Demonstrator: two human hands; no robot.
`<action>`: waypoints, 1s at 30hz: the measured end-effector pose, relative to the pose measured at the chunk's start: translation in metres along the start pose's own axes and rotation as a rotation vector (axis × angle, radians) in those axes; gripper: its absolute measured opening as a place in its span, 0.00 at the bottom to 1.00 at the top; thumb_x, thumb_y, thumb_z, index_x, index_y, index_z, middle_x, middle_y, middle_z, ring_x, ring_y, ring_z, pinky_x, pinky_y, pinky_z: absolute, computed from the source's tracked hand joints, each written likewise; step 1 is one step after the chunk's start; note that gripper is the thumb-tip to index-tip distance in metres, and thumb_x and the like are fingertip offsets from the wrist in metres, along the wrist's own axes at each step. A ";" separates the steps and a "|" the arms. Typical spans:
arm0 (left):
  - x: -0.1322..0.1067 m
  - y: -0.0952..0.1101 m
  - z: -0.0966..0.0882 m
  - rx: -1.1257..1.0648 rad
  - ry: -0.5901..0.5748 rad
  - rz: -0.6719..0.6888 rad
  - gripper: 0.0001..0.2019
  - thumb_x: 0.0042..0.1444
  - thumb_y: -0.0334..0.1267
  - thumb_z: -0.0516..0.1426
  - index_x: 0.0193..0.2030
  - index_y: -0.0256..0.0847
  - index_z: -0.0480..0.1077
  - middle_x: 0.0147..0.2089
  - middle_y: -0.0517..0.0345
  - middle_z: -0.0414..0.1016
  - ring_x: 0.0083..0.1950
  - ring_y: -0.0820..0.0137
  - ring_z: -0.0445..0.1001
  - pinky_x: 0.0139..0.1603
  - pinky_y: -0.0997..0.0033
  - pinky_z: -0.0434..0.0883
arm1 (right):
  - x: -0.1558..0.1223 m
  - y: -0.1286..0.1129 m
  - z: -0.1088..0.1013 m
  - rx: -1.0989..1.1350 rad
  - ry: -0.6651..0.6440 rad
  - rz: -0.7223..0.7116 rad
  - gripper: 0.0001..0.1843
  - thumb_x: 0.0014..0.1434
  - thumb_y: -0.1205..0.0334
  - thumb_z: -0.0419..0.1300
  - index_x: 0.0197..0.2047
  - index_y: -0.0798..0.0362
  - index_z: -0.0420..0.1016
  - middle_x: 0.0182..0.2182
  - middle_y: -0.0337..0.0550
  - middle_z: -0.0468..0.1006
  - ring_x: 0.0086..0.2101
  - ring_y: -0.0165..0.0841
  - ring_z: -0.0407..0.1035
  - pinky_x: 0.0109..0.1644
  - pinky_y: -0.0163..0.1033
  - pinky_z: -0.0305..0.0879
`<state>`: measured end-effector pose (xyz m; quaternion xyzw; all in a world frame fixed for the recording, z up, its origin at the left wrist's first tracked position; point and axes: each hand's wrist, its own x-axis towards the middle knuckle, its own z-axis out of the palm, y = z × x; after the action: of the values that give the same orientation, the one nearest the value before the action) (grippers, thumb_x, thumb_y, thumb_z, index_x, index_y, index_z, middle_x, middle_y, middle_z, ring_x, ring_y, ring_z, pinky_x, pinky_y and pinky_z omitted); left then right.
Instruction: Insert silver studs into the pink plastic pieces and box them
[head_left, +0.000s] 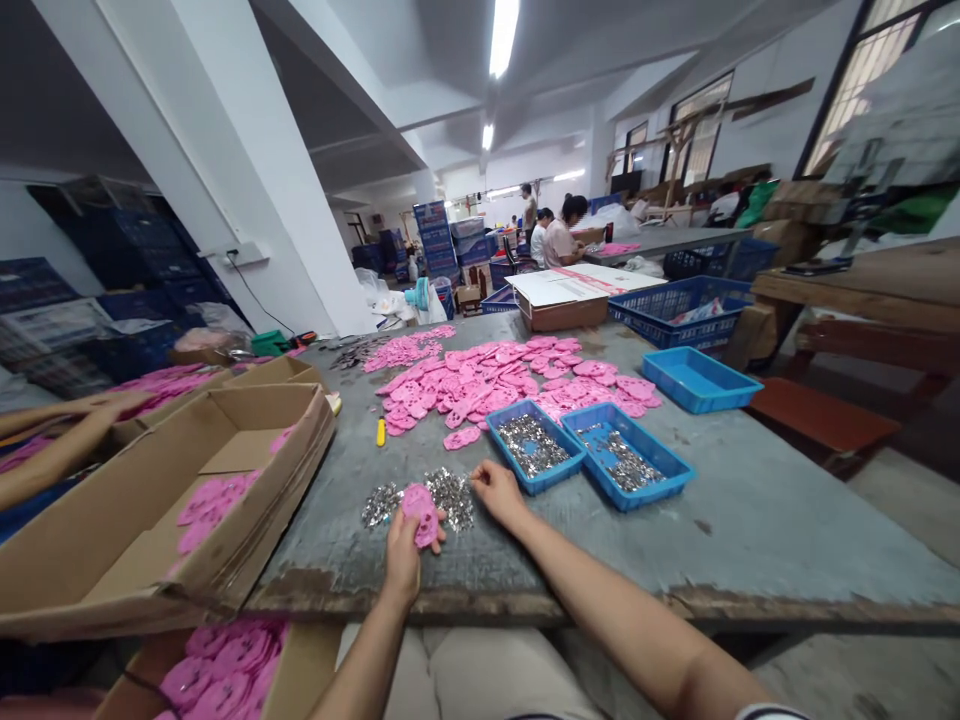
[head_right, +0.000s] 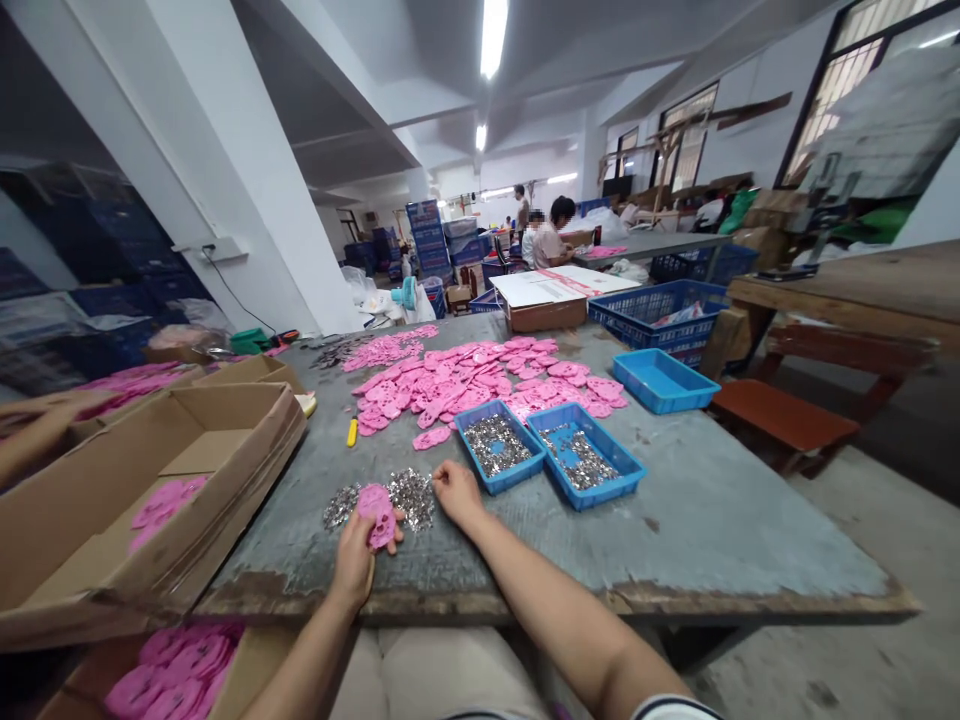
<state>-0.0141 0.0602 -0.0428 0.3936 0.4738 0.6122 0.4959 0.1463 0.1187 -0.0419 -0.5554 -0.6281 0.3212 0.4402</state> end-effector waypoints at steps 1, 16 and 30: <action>0.000 -0.003 -0.001 -0.003 -0.004 0.000 0.17 0.43 0.48 0.59 0.36 0.37 0.67 0.26 0.58 0.77 0.19 0.73 0.70 0.18 0.75 0.65 | -0.003 -0.001 0.002 0.010 -0.026 -0.005 0.09 0.49 0.76 0.57 0.25 0.52 0.68 0.24 0.35 0.72 0.27 0.29 0.65 0.34 0.33 0.60; -0.004 -0.019 0.002 0.097 0.074 -0.127 0.22 0.29 0.36 0.66 0.34 0.40 0.66 0.22 0.63 0.74 0.20 0.72 0.71 0.21 0.74 0.69 | -0.045 -0.007 0.011 0.085 -0.325 -0.068 0.09 0.47 0.76 0.56 0.24 0.52 0.69 0.22 0.33 0.70 0.26 0.27 0.61 0.31 0.32 0.55; -0.008 -0.046 -0.012 0.192 0.181 0.023 0.16 0.37 0.36 0.66 0.36 0.43 0.71 0.27 0.58 0.76 0.29 0.64 0.76 0.25 0.72 0.69 | -0.048 -0.007 0.012 0.323 -0.338 0.088 0.12 0.49 0.55 0.66 0.28 0.52 0.69 0.21 0.33 0.69 0.24 0.26 0.59 0.29 0.32 0.56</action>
<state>-0.0134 0.0529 -0.0901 0.3878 0.5683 0.6029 0.4040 0.1318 0.0719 -0.0498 -0.4430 -0.6087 0.5246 0.3976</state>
